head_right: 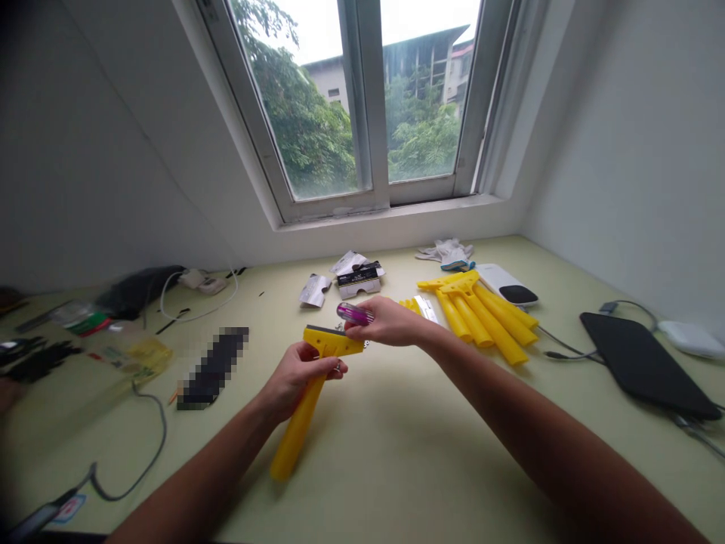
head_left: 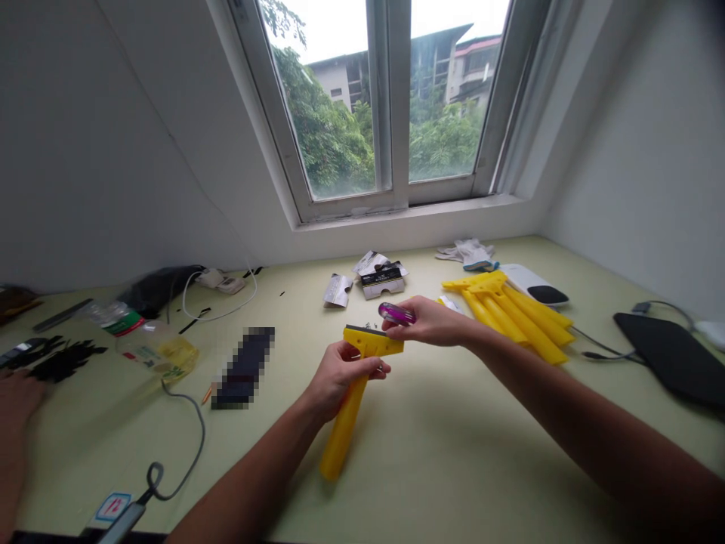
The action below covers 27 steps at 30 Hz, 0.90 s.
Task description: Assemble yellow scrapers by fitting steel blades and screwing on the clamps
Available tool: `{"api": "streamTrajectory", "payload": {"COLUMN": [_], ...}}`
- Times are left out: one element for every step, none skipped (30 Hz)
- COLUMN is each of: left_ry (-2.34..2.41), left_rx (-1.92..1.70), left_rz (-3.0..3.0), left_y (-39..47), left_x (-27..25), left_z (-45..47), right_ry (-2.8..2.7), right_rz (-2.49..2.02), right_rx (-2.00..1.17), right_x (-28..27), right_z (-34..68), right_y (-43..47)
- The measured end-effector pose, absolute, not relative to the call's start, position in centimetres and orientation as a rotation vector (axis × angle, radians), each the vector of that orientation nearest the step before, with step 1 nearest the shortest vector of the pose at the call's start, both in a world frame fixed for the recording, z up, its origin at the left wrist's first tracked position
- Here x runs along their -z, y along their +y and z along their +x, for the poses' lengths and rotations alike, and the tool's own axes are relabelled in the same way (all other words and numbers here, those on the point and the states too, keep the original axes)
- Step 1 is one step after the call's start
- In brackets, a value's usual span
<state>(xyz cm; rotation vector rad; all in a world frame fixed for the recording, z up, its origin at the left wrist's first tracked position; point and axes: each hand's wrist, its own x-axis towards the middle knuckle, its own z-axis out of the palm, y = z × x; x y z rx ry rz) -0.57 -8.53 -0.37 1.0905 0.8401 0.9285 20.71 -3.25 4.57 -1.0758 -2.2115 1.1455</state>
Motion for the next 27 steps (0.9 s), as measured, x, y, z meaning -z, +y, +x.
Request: {"api": "streamTrajectory", "payload": {"left_ry": [0.839, 0.838, 0.835, 0.831, 0.825, 0.818, 0.81, 0.801, 0.793, 0.787, 0.783, 0.781, 0.781, 0.78, 0.777, 0.771, 0.765, 0.76, 0.758, 0.758, 0.76, 0.76, 0.758, 0.753, 0.748, 0.745, 0.744], "left_rx": [-0.923, -0.918, -0.912, -0.904, -0.896, -0.89, -0.884, -0.881, -0.878, -0.875, -0.87, -0.862, -0.853, -0.844, -0.836, -0.831, -0.827, -0.822, -0.815, -0.807, -0.798, -0.791, -0.787, -0.788, -0.792, -0.796, -0.797], "left_rz": [1.096, 1.103, 1.111, 1.12, 1.132, 1.146, 1.163, 1.178, 1.192, 1.201, 1.205, 1.204, 1.202, 1.2, 1.202, 1.205, 1.21, 1.216, 1.221, 1.226, 1.227, 1.228, 1.226, 1.222, 1.218, 1.215, 1.214], "left_y": [-8.6, -8.6, -8.6, -8.6, -8.6, -8.6, -8.6, -8.5, -8.5, -8.5, -8.5, -8.5, -8.5, -8.5, -8.5, -8.5, -8.5, -8.4, -8.4, -8.4, -8.4, -8.5, -8.5, -8.5, -8.5, -8.4, -8.4], "left_x": [0.3, 0.3, 0.3, 0.3, 0.2, 0.2, 0.1, 0.1, 0.1, 0.0, 0.0, 0.0, 0.0, 0.1, 0.1, 0.2, 0.2, 0.3, 0.3, 0.3, 0.3, 0.3, 0.3, 0.2, 0.2, 0.1, 0.1], "left_z": [-0.5, -0.5, -0.5, -0.5, -0.5, -0.6, -0.6, -0.6, -0.6, -0.7, -0.7, -0.7, -0.7, -0.8, -0.8, -0.9, -0.9, -1.0, -1.0, -1.1, -1.1, -1.1, -1.1, -1.1, -1.1, -1.1, -1.0], "right_ry": [-2.232, -2.249, -2.258, -2.262, -2.262, -2.258, -2.25, -2.237, -2.223, -2.213, -2.207, -2.208, -2.214, -2.223, -2.236, -2.252, -2.269, -2.287, -2.307, -2.329, -2.35, -2.37, -2.389, -2.405, -2.419, -2.429, -2.439], "right_rz": [-1.053, -1.05, -1.058, -1.069, -1.077, -1.082, -1.084, -1.089, -1.099, -1.113, -1.128, -1.143, -1.156, -1.165, -1.17, -1.172, -1.171, -1.17, -1.172, -1.177, -1.183, -1.185, -1.184, -1.176, -1.167, -1.161, -1.163], "right_rx": [-1.182, -1.193, -1.187, -1.176, -1.177, -1.194, -1.221, -1.248, -1.265, -1.27, -1.266, -1.253, -1.239, -1.227, -1.215, -1.199, -1.181, -1.163, -1.14, -1.115, -1.096, -1.08, -1.066, -1.054, -1.039, -1.022, -0.995], "right_x": [-4.4, -4.3, -4.1, -4.0, -3.8, -3.7, -3.7, -3.7, -3.7, -3.8, -3.9, -4.0, -4.1, -4.2, -4.3, -4.4, -4.5, -4.7, -4.8, -4.9, -5.0, -5.1, -5.2, -5.3, -5.4, -5.5, -5.5], "right_z": [20.6, 20.5, 20.4, 20.3, 20.3, 20.3, 20.3, 20.4, 20.4, 20.4, 20.4, 20.4, 20.4, 20.3, 20.3, 20.3, 20.3, 20.3, 20.3, 20.3, 20.4, 20.4, 20.4, 20.4, 20.4, 20.3, 20.3], "right_y": [-3.3, -3.3, -3.3, -3.2, -3.2, -3.1, -3.0, -3.0, -3.0, -3.0, -3.1, -3.2, -3.3, -3.4, -3.5, -3.6, -3.6, -3.7, -3.8, -3.8, -3.9, -3.9, -4.0, -4.0, -4.1, -4.1, -4.2]}}
